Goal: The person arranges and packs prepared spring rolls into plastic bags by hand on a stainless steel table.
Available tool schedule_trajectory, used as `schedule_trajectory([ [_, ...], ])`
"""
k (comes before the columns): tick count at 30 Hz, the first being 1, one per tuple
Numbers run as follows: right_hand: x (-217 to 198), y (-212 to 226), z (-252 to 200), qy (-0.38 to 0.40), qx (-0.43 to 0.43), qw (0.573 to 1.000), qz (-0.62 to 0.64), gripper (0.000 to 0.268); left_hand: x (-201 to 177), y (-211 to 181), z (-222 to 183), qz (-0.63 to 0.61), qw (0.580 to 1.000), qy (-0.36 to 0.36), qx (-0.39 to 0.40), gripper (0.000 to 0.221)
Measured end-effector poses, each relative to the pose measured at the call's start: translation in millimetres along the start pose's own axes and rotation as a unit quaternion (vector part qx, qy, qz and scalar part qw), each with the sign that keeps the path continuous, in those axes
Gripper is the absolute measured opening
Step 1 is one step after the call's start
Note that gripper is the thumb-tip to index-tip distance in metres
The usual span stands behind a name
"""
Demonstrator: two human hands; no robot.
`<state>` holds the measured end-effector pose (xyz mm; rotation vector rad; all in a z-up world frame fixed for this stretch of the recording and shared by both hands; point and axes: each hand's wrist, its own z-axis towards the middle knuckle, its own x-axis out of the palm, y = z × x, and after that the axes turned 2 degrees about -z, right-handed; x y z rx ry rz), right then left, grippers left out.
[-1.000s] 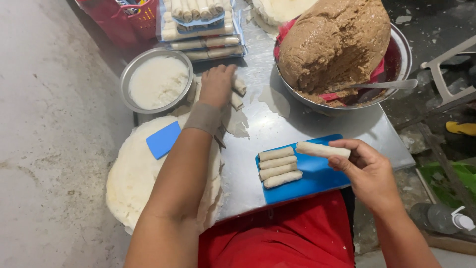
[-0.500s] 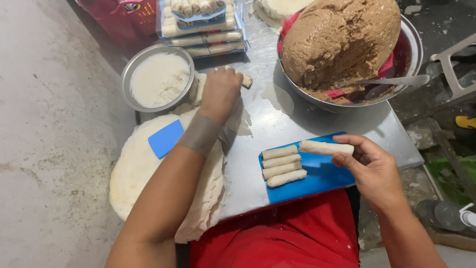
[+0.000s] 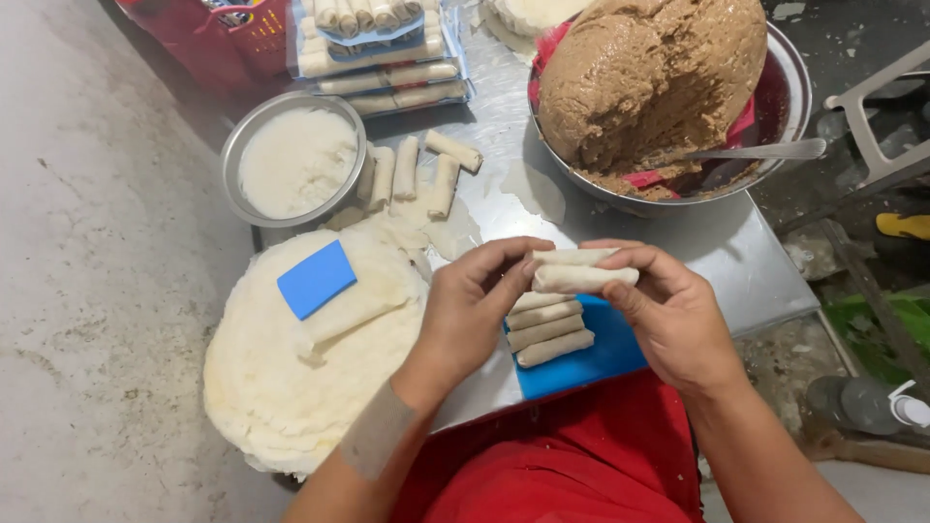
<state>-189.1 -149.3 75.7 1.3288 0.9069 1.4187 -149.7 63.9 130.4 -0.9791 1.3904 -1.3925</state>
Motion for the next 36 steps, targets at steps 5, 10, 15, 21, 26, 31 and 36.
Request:
schedule_trajectory([
  [5,-3.3,3.0,-13.4,0.008,-0.013,0.999,-0.047,0.031,7.3,12.3,-22.0,-0.017,0.998,0.041,0.032,0.042],
  [10,-2.7,8.6,-16.8,0.008,0.017,0.997,-0.077,0.04,9.2,19.8,-26.8,0.039,0.998,0.037,0.036,0.042],
  [15,-9.8,1.5,-9.4,-0.031,0.146,0.984,-0.1,0.033,15.3,18.3,-28.9,0.212,0.96,0.045,0.178,0.045],
  [21,-17.8,28.6,-9.5,0.1,0.058,0.962,-0.248,0.064,19.9,27.8,-32.1,0.147,0.982,0.005,0.12,0.038],
  [26,-9.9,43.0,-15.5,0.088,-0.08,0.898,-0.423,0.033,29.5,26.3,-30.8,0.094,0.994,0.002,0.051,0.031],
  [31,-10.5,41.9,-20.9,0.044,-0.063,0.92,-0.385,0.015,24.6,21.4,-29.9,0.015,0.998,0.014,-0.058,0.031],
  [36,-19.6,35.4,-20.1,0.066,-0.031,0.957,-0.282,0.017,18.4,16.8,-29.9,0.001,0.996,0.057,-0.062,0.036],
])
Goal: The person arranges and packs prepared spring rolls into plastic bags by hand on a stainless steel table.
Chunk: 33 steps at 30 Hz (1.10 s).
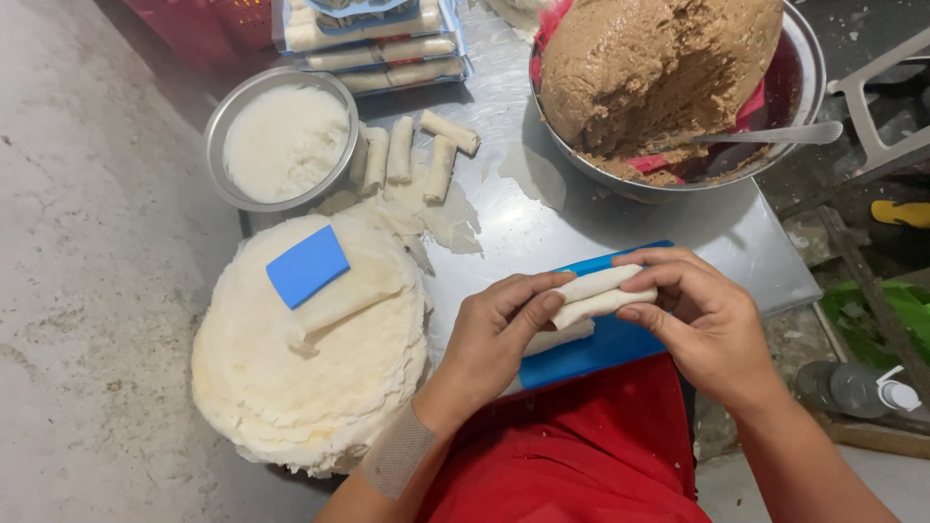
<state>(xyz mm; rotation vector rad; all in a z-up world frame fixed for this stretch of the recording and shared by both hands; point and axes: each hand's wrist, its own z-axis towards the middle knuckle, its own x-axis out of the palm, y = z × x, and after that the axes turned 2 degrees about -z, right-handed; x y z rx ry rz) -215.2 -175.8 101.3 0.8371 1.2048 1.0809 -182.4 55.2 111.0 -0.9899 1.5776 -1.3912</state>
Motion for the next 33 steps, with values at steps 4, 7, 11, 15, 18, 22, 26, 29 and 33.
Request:
schedule_trajectory([
  [4,-2.7,1.4,2.7,0.009,0.027,0.998,0.062,0.021,-1.5,3.5,0.3,0.061,0.993,0.026,0.101,0.058],
  [7,-12.6,13.4,13.8,0.069,0.048,0.996,0.027,0.058,-6.5,4.6,3.2,0.131,0.973,0.016,0.191,0.038],
  [11,-34.0,2.7,21.9,0.134,-0.041,0.965,-0.221,0.039,-2.0,22.1,4.1,0.147,0.968,0.054,0.197,0.046],
  [15,-37.8,-21.0,14.3,0.21,0.088,0.959,-0.167,0.041,0.2,76.3,0.2,0.398,0.893,0.003,0.21,0.075],
  [18,-9.4,-33.2,-5.1,0.247,0.145,0.946,-0.151,0.038,-4.2,88.7,8.5,0.353,0.915,0.018,0.196,0.055],
  [22,18.8,-31.8,-19.0,0.166,0.097,0.97,-0.146,0.035,-4.8,80.4,13.5,0.376,0.918,0.045,0.121,0.045],
  [26,25.9,-48.2,-29.2,0.123,0.047,0.963,-0.236,0.027,-9.3,62.6,5.7,0.377,0.915,0.076,0.123,0.056],
  [29,25.9,-51.4,-29.7,0.121,0.047,0.961,-0.244,0.025,-13.4,49.5,-2.5,0.377,0.911,0.12,0.118,0.084],
  [33,14.6,-51.9,-23.3,0.197,0.137,0.955,-0.172,0.04,-14.3,85.4,-1.5,0.455,0.866,0.098,0.183,0.109],
])
